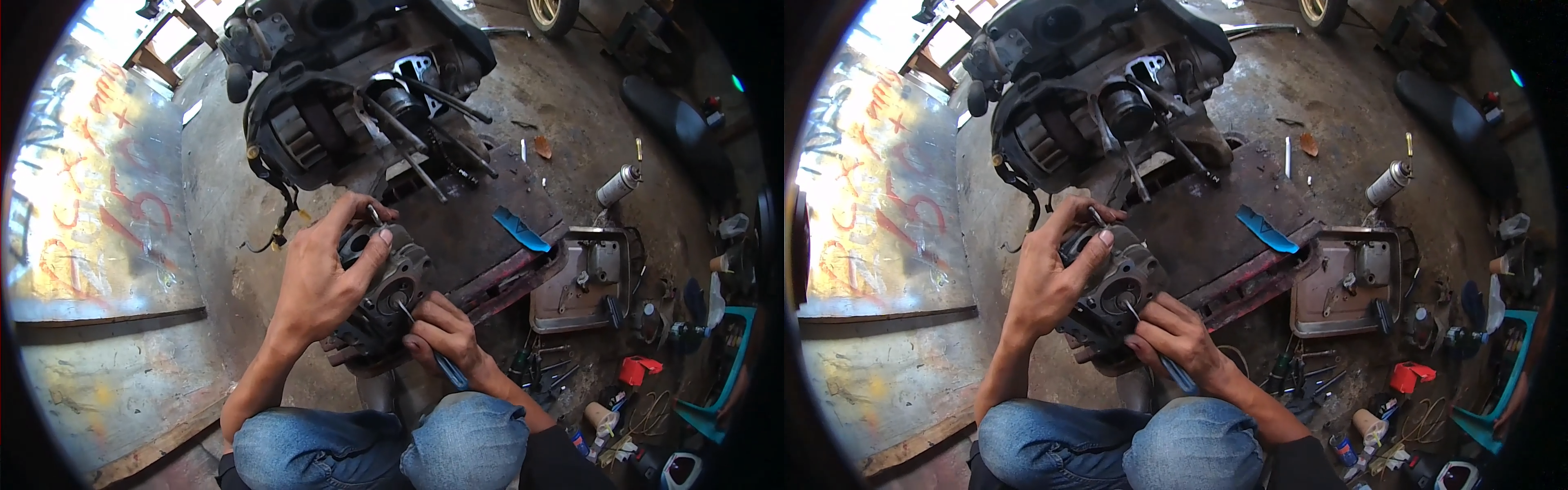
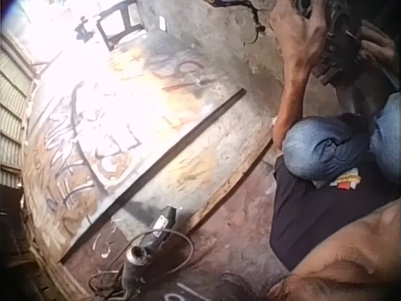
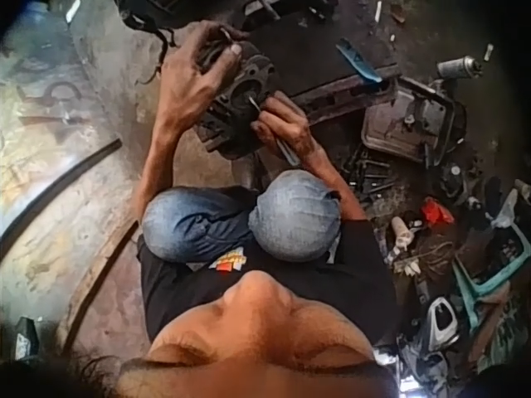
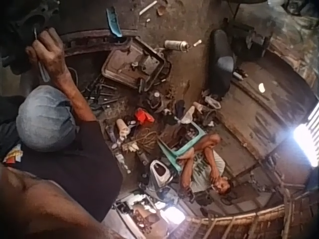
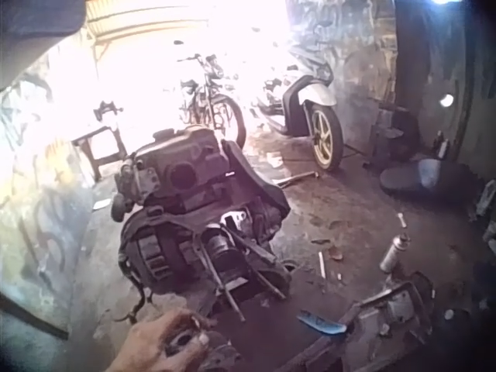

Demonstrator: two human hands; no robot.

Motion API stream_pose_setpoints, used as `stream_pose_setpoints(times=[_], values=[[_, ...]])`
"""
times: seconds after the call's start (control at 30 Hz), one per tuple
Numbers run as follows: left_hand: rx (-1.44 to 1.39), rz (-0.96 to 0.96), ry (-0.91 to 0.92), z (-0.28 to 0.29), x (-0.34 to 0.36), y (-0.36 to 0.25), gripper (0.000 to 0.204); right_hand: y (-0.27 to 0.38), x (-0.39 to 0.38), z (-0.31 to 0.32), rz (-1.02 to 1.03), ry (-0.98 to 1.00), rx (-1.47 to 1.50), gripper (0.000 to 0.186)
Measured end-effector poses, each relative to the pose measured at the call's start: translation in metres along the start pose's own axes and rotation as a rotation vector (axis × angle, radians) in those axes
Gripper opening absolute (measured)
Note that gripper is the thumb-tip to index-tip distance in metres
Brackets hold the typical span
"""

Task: Cleaning or repairing a motorcycle engine cylinder head.

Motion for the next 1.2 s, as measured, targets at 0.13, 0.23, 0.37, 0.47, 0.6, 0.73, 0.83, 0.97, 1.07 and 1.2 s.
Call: stream_pose_setpoints(times=[0.13,0.23,0.37,0.47,0.6,0.73,0.83,0.97,1.07,1.2], values=[[-0.063,0.068,-0.02,0.002,-0.002,0.007,0.024,0.001,0.008,-0.004,-0.009,0.053,-0.1,0.016],[-0.04,0.001,-0.072,0.001,-0.002,0.01,0.026,-0.006,-0.004,-0.001,-0.002,0.026,-0.023,0.017],[-0.052,-0.015,-0.07,0.0,-0.003,0.01,0.026,-0.004,0.001,-0.003,-0.017,0.052,-0.041,0.016],[-0.039,0.017,-0.067,0.004,-0.001,0.009,0.026,-0.002,0.007,-0.004,-0.006,0.048,-0.057,0.017],[-0.028,-0.026,-0.069,0.0,-0.001,0.01,0.026,-0.006,-0.002,0.001,0.004,0.054,-0.043,0.017],[-0.046,0.015,-0.059,0.003,-0.001,0.011,0.025,0.001,0.011,-0.004,-0.019,0.072,-0.084,0.019],[-0.05,-0.005,-0.068,0.0,-0.002,0.011,0.025,-0.001,-0.001,0.001,0.002,0.047,-0.023,0.019],[-0.044,0.02,-0.069,0.003,-0.001,0.009,0.024,-0.005,0.007,-0.004,-0.011,0.073,-0.069,0.019],[-0.051,0.01,-0.059,0.0,-0.001,0.013,0.024,-0.008,-0.002,-0.001,0.003,0.049,-0.035,0.018],[-0.057,0.039,-0.062,0.002,-0.001,0.008,0.024,-0.001,0.008,-0.001,-0.004,0.047,-0.066,0.018]])
Point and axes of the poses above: each hand's wrist, its own x-axis towards the middle knuckle, its own z-axis out of the back of the hand, y = z × x, the point moved 7 cm from there along x, towards the middle knuckle, and after that the axes turned 8 degrees about -y, right-handed, at the moved point
